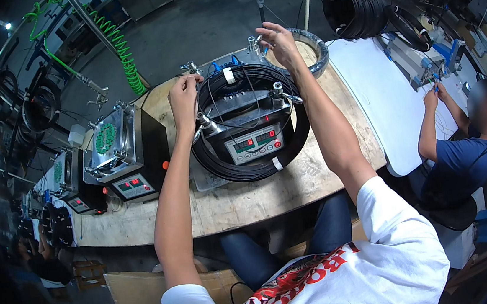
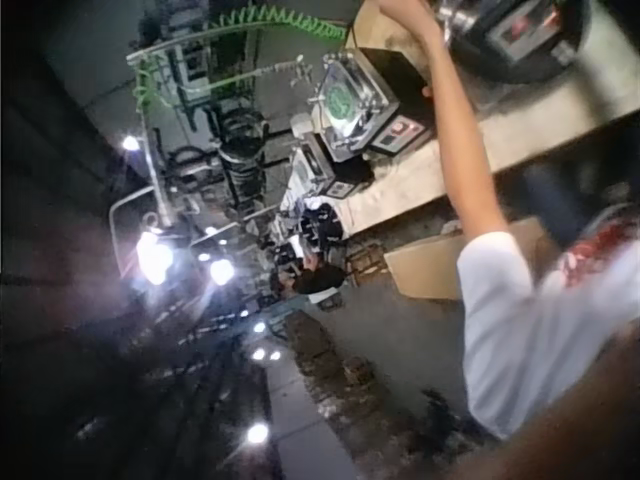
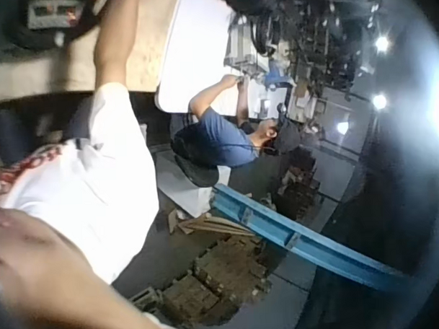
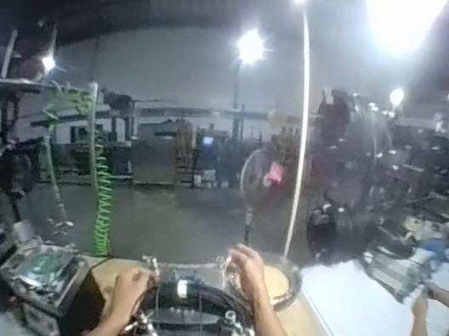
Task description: The recorder is using a specialized machine to assemble or test black fiber optic or electrical cable coils.
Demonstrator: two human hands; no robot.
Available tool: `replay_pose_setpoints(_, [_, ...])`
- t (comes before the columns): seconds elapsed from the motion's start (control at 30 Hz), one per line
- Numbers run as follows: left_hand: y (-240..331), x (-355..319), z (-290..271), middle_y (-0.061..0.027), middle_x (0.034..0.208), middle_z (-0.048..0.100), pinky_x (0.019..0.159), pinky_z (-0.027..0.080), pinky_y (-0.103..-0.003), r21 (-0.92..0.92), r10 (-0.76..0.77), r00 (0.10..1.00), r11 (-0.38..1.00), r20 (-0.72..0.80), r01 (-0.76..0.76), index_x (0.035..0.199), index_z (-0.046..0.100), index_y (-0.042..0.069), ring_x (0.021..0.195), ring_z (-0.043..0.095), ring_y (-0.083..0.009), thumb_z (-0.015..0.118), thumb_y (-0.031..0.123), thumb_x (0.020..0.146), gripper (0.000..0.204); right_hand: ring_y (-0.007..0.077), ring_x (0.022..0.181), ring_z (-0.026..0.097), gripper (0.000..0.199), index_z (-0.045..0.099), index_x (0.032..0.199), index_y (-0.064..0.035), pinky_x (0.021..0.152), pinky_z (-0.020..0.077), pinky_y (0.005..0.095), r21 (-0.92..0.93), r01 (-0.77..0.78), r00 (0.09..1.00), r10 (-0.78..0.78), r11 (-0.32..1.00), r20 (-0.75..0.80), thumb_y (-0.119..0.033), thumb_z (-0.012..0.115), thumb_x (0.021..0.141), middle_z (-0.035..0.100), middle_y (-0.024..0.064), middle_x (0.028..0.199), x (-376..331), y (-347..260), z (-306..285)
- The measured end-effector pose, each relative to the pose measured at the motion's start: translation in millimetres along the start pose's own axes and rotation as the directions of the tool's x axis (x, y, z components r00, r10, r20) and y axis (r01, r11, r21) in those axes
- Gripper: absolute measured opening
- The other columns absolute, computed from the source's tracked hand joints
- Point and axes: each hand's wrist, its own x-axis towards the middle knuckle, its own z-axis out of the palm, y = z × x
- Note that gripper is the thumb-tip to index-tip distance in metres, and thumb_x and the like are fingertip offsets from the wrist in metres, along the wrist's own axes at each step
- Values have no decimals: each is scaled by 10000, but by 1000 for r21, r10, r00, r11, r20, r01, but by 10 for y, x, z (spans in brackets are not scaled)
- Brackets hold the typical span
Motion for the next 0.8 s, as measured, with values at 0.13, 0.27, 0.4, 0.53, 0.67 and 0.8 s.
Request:
replay_pose_setpoints(0.13, [-13,-3,-8,-100,885,729,801,476,-274,-6,12,1000,1000,-5,-12,942,711,-46,806,642,-134,526,177,960,291,104,714,619,359,574,1273,-60,536,462,216,-207,10,994,-32,978,-104,-127,636,925,665,61,867,-9,16,46])
replay_pose_setpoints(0.27, [-20,0,10,-89,877,731,774,474,-274,20,39,999,999,-13,-39,937,717,-38,770,623,-124,530,190,957,297,86,753,600,377,587,1284,-40,639,502,258,-574,84,994,-106,815,-4,-217,620,952,645,30,919,5,6,71])
replay_pose_setpoints(0.4, [-17,9,6,-77,849,733,742,475,-262,34,-25,1000,999,-2,25,935,722,-39,749,622,-118,529,191,951,301,353,1009,691,557,626,1207,43,888,520,398,-874,272,941,-303,402,154,-360,732,836,698,273,1052,-55,-66,229])
replay_pose_setpoints(0.53, [-108,9,-35,-94,849,741,715,479,-261,-24,56,997,998,-43,-57,934,719,-47,744,633,-110,537,162,938,278,384,1009,693,576,598,1216,83,925,513,423,-834,275,959,-199,479,202,-314,720,817,690,323,981,-211,-181,492])
replay_pose_setpoints(0.67, [-67,27,12,-109,863,745,764,496,-268,-10,10,999,1000,-31,-10,931,716,-56,787,666,-135,543,155,936,273,397,989,694,492,616,1203,79,940,506,430,-783,409,912,-187,470,364,-247,670,838,694,315,971,-64,-86,432])
replay_pose_setpoints(0.8, [-47,31,35,-120,889,751,827,513,-283,-16,3,1000,1000,-24,-3,943,721,-47,866,708,-176,544,156,932,269,404,1024,679,329,682,1158,13,945,504,445,-807,446,878,-14,388,478,-111,508,908,707,243,1070,55,-89,395])
